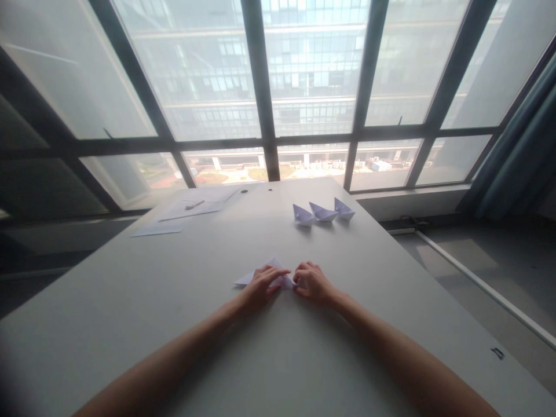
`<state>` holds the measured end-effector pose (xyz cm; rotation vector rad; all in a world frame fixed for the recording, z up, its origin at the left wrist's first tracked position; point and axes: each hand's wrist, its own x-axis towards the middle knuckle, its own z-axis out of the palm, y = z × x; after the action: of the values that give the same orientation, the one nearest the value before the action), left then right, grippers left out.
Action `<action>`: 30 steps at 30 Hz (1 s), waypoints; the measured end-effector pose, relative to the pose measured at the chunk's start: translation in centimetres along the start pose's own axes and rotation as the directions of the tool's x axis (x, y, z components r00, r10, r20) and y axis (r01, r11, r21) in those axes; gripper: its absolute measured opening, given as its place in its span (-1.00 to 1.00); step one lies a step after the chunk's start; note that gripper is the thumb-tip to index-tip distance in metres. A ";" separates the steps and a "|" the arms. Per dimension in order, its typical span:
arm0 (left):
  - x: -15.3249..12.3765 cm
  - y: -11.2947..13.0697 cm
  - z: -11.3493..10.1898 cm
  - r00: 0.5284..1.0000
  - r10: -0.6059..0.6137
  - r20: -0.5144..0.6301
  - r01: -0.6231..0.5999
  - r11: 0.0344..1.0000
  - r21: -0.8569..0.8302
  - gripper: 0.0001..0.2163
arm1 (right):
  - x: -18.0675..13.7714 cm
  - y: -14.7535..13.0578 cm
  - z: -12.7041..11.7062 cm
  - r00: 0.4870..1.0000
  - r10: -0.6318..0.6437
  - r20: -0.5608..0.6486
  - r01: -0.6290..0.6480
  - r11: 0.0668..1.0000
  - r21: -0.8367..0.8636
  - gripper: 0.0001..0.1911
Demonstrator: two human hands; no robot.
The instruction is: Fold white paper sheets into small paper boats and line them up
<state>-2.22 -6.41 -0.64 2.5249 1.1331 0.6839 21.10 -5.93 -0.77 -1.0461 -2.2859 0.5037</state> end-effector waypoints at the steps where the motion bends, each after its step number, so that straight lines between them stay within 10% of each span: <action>1: 0.1 0.1 0.1 1.000 -0.022 -0.013 0.022 1.000 0.012 -0.58 | 0.0 0.0 0.1 1.000 0.005 -0.009 -0.005 1.000 0.001 -0.85; 30: 0.4 0.5 0.5 0.997 0.078 -0.002 -0.078 0.997 -0.014 -0.70 | 0.3 0.5 1.4 0.976 0.160 -0.146 -0.169 0.984 -0.056 -0.78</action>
<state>-1.40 -6.50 -0.68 2.5686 1.0318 0.7101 20.36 -5.52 -1.98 -1.2715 -2.1165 0.4053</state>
